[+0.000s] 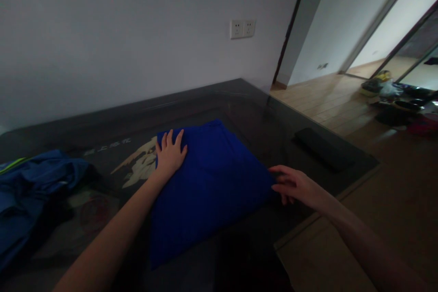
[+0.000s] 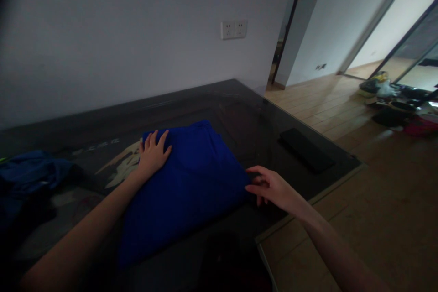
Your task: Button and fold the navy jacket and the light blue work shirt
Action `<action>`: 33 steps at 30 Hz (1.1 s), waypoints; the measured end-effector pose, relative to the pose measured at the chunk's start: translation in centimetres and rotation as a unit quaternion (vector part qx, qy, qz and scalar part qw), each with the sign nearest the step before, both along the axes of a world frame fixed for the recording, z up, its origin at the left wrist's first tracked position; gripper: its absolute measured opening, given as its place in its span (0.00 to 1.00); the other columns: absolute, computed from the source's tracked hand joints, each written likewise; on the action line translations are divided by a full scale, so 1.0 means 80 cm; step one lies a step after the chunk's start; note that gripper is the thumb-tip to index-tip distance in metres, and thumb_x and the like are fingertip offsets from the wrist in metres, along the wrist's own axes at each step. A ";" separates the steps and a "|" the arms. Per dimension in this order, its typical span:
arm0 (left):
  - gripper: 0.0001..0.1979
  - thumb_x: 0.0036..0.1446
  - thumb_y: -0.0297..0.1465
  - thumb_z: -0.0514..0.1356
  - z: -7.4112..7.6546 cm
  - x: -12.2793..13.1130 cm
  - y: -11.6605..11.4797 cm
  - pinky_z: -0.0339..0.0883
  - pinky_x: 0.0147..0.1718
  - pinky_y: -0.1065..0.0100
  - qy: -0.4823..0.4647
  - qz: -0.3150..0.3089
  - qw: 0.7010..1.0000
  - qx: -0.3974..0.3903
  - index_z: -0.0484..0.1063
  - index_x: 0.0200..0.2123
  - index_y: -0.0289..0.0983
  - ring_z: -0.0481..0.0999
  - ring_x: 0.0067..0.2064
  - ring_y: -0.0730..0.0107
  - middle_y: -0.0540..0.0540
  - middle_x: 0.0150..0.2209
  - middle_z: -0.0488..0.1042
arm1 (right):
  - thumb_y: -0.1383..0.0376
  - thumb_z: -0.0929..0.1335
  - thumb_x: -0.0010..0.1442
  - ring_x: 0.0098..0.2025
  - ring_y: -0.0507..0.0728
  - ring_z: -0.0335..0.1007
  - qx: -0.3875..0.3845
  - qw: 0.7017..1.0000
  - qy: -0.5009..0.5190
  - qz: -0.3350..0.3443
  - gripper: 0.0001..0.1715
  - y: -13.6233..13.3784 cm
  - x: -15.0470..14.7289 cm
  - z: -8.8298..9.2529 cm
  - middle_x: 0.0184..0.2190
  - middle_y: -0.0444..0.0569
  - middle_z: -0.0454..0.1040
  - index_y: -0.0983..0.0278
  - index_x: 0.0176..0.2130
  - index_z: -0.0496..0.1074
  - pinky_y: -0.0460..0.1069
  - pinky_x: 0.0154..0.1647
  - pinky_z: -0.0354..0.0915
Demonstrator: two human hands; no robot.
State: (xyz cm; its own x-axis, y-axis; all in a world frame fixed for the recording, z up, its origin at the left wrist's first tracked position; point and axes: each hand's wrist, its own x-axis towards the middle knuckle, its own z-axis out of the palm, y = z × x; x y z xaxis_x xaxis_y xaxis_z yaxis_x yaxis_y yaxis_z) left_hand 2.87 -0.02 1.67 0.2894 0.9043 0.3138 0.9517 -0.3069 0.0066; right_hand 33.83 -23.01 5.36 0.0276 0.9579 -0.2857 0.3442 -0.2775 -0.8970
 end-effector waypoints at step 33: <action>0.26 0.64 0.47 0.40 -0.015 0.156 0.039 0.42 0.62 0.46 -0.054 -0.147 0.979 -0.131 0.50 0.65 0.53 0.45 0.68 0.55 0.53 0.67 0.49 | 0.52 0.59 0.64 0.47 0.65 0.68 0.216 0.869 -0.426 -0.128 0.24 0.017 -0.046 -0.039 0.44 0.56 0.72 0.59 0.55 0.65 0.61 0.45 0.67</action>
State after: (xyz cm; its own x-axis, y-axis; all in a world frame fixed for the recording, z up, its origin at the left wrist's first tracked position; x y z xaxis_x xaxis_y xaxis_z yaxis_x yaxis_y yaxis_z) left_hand 15.39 3.08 0.47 0.5265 0.8408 0.1260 0.8123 -0.5412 0.2173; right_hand 30.14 -21.67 2.25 0.2800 0.9020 0.3284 0.9116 -0.1427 -0.3854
